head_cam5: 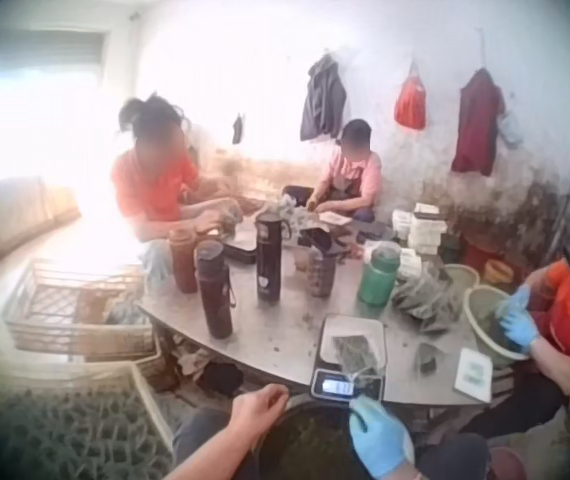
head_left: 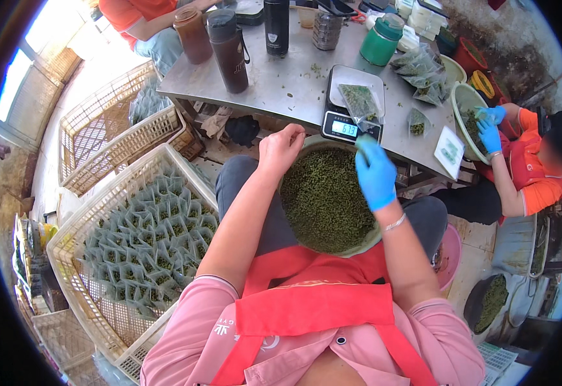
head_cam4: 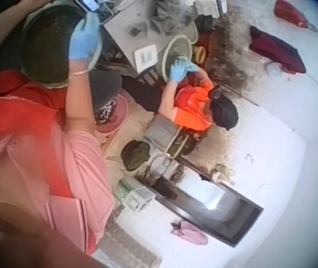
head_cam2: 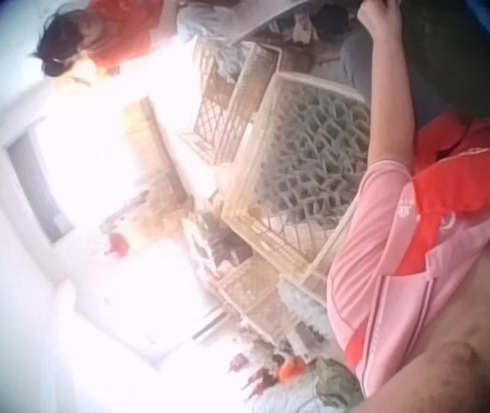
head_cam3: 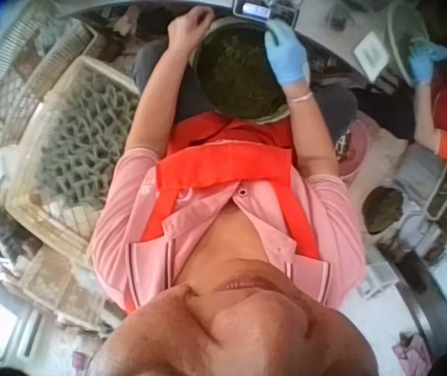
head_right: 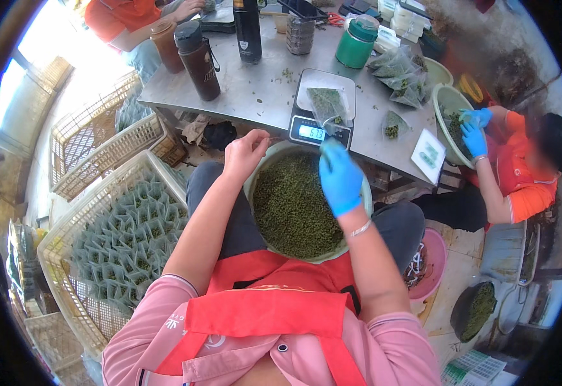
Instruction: The person scoops green tea leaves from a bowl into small plastic bags, weighs each bag on a digital scale, and places the filled bags into a crate. The process is repeated continuously with other workers visible in the background performing similar tasks.
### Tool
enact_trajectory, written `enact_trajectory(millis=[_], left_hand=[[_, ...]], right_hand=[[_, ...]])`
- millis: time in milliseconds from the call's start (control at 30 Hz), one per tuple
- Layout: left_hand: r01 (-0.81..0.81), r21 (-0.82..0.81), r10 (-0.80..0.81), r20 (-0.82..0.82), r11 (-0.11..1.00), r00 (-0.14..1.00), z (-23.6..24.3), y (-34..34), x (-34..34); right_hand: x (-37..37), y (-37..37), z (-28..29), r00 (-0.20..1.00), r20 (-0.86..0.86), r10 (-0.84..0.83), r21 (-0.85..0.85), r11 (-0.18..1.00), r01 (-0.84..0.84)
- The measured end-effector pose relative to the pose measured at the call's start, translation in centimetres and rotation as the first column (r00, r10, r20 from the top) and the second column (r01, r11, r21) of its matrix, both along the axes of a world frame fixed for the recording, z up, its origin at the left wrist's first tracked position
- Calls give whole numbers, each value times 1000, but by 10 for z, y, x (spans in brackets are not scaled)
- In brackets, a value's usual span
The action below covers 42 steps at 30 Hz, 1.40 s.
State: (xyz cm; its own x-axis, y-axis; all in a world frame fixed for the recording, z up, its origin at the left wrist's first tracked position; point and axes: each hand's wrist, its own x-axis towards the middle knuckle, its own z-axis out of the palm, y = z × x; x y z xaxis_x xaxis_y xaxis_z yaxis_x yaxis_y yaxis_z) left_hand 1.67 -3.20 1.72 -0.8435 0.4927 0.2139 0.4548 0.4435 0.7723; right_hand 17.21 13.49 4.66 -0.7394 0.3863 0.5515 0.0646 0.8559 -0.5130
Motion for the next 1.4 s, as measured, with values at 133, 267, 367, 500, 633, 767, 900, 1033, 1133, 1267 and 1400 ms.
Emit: enact_trajectory(millis=[133,267,367,500,633,767,900,1033,1133,1267,1400], left_hand=[[37,16,-36,-35,999,999,2,3,1],[48,-15,-48,-38,999,998,0,1,3],[63,-32,-64,-42,998,997,-8,-3,4],[115,-121,-124,-75,986,989,-8,-4,3],[385,232,-450,458,893,767,-17,1,20],[450,570,-724,593,687,354,-11,7,57],[537,430,-645,697,726,314,-12,6,54],[450,417,-598,687,790,412,-1,6,52],[400,433,-586,664,808,465,0,6,47],[404,345,-528,631,847,568,-15,6,45],[419,292,-505,606,860,614,-14,8,45]], right_hand=[[54,-34,-92,774,625,105,-88,994,-64],[63,-48,-130,704,701,114,-80,994,-81],[53,-30,-107,867,473,157,-244,969,-42],[57,-20,-70,905,319,282,-861,486,152],[58,-22,-42,946,193,259,-957,262,123],[51,-23,-31,969,21,247,-988,152,-17],[50,-23,-26,976,14,219,-983,182,-27],[52,-16,-33,987,-39,157,-992,116,-58],[56,-13,-35,988,-17,154,-998,60,-27],[69,-17,-32,978,69,196,-998,26,65],[66,-11,-27,977,78,196,-996,51,69]])
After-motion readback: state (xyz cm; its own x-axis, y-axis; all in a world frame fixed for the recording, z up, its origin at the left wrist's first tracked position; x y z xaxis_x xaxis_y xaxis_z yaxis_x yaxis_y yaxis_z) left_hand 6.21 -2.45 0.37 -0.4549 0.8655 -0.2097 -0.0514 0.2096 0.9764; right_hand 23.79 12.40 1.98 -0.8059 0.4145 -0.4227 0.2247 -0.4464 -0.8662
